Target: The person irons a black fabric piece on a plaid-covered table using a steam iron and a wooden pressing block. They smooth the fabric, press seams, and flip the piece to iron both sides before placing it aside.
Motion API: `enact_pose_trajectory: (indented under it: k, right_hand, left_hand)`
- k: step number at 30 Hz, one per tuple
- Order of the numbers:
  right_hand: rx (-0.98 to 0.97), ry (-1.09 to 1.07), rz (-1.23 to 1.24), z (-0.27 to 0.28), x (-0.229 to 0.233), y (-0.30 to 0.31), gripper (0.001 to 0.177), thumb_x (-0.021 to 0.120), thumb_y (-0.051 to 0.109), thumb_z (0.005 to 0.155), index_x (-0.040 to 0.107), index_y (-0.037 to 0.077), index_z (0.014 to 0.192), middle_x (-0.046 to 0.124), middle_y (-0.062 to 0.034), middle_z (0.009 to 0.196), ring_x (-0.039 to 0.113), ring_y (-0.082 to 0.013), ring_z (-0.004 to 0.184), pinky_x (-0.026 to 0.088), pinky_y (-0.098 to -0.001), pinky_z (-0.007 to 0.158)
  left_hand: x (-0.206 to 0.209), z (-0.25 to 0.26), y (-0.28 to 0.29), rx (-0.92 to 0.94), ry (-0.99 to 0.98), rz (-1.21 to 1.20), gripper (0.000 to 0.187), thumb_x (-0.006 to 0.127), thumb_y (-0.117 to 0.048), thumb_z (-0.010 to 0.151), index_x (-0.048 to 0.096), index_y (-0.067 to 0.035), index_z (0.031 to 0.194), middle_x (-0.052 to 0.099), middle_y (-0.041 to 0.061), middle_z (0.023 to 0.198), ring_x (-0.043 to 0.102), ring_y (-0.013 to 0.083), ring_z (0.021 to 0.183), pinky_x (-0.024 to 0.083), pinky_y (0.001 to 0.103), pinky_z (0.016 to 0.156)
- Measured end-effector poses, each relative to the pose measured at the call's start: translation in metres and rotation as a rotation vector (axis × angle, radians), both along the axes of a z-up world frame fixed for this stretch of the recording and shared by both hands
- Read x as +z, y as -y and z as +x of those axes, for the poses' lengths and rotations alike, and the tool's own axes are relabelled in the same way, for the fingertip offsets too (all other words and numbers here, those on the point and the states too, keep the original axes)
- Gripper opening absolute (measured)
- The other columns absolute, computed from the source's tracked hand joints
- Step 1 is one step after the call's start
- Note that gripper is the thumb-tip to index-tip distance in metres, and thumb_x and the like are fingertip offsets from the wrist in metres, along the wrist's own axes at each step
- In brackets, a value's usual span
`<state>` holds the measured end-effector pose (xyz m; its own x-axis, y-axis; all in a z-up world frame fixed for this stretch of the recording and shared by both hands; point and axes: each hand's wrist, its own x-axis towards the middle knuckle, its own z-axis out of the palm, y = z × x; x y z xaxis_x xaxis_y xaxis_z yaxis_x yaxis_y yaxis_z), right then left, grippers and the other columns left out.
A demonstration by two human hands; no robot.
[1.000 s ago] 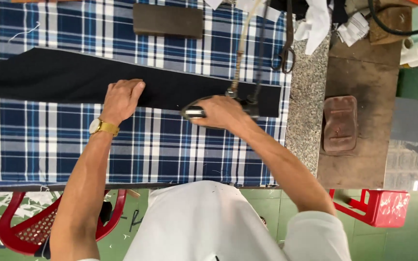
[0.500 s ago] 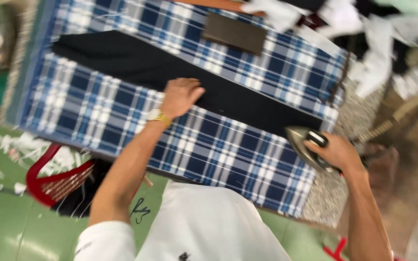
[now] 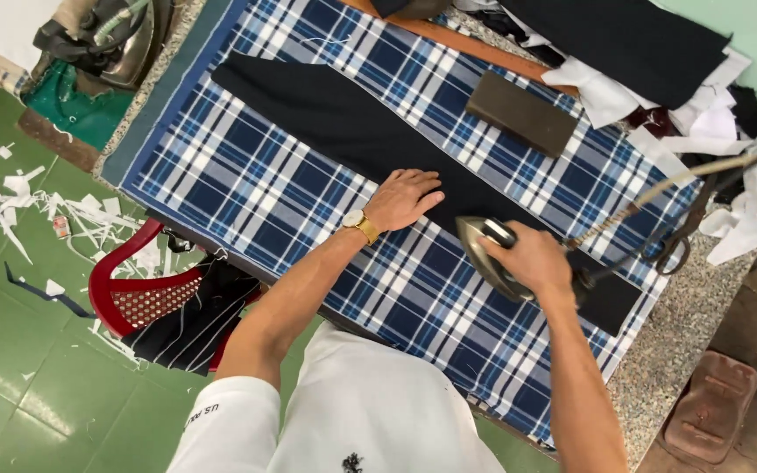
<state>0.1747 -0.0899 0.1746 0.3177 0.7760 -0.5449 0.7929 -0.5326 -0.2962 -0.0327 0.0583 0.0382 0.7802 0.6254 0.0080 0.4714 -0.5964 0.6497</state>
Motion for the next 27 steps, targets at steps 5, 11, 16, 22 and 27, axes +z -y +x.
enact_pose_trajectory:
  k: [5, 11, 16, 22, 27]
  right_hand:
    - [0.117, -0.002, 0.018, -0.043, 0.018, -0.045, 0.055, 0.069, 0.056, 0.09, 0.072, 0.012, 0.123, 0.077, -0.0221, 0.1, 0.075, -0.0394, 0.093, 0.062, -0.0476, 0.075]
    - [0.145, 0.004, 0.003, -0.058, 0.023, -0.062, 0.059, 0.07, 0.057, 0.089, 0.072, 0.008, 0.123, 0.075, -0.0263, 0.102, 0.075, -0.0422, 0.094, 0.063, -0.0485, 0.073]
    - [0.146, -0.002, -0.026, -0.058, 0.021, -0.068, 0.059, 0.07, 0.056, 0.09, 0.072, 0.007, 0.124, 0.075, -0.0279, 0.104, 0.074, -0.0443, 0.095, 0.063, -0.0502, 0.074]
    - [0.123, -0.023, -0.019, -0.064, 0.017, -0.077, 0.061, 0.071, 0.056, 0.088, 0.072, 0.007, 0.124, 0.075, -0.0287, 0.106, 0.073, -0.0447, 0.1, 0.062, -0.0505, 0.079]
    - [0.084, -0.1, 0.035, -0.086, 0.029, -0.099, 0.055, 0.075, 0.049, 0.088, 0.073, 0.007, 0.123, 0.074, -0.0277, 0.108, 0.072, -0.0457, 0.102, 0.061, -0.0509, 0.081]
  left_hand:
    - [-0.013, -0.064, -0.029, 0.058, 0.186, 0.326, 0.051, 0.046, -0.047, 0.109, 0.067, -0.007, 0.131, 0.066, 0.018, 0.136, 0.058, 0.0332, 0.133, 0.038, 0.05, 0.113]
    - [-0.021, -0.176, -0.079, 0.237, 0.022, 0.469, 0.049, 0.052, -0.038, 0.108, 0.062, -0.001, 0.14, 0.06, 0.022, 0.143, 0.051, 0.0366, 0.139, 0.028, 0.051, 0.12]
    - [-0.023, -0.212, -0.093, 0.16, -0.128, 0.477, 0.051, 0.045, -0.039, 0.111, 0.059, -0.003, 0.143, 0.055, 0.018, 0.153, 0.043, 0.0327, 0.148, 0.017, 0.051, 0.126]
    - [-0.035, -0.221, -0.095, 0.145, -0.13, 0.442, 0.054, 0.038, -0.044, 0.111, 0.055, -0.009, 0.149, 0.047, 0.014, 0.16, 0.035, 0.03, 0.153, 0.013, 0.052, 0.126]
    - [-0.034, -0.224, -0.096, 0.135, -0.13, 0.464, 0.054, 0.04, -0.048, 0.11, 0.055, -0.012, 0.147, 0.045, 0.012, 0.161, 0.033, 0.0294, 0.154, 0.017, 0.051, 0.126]
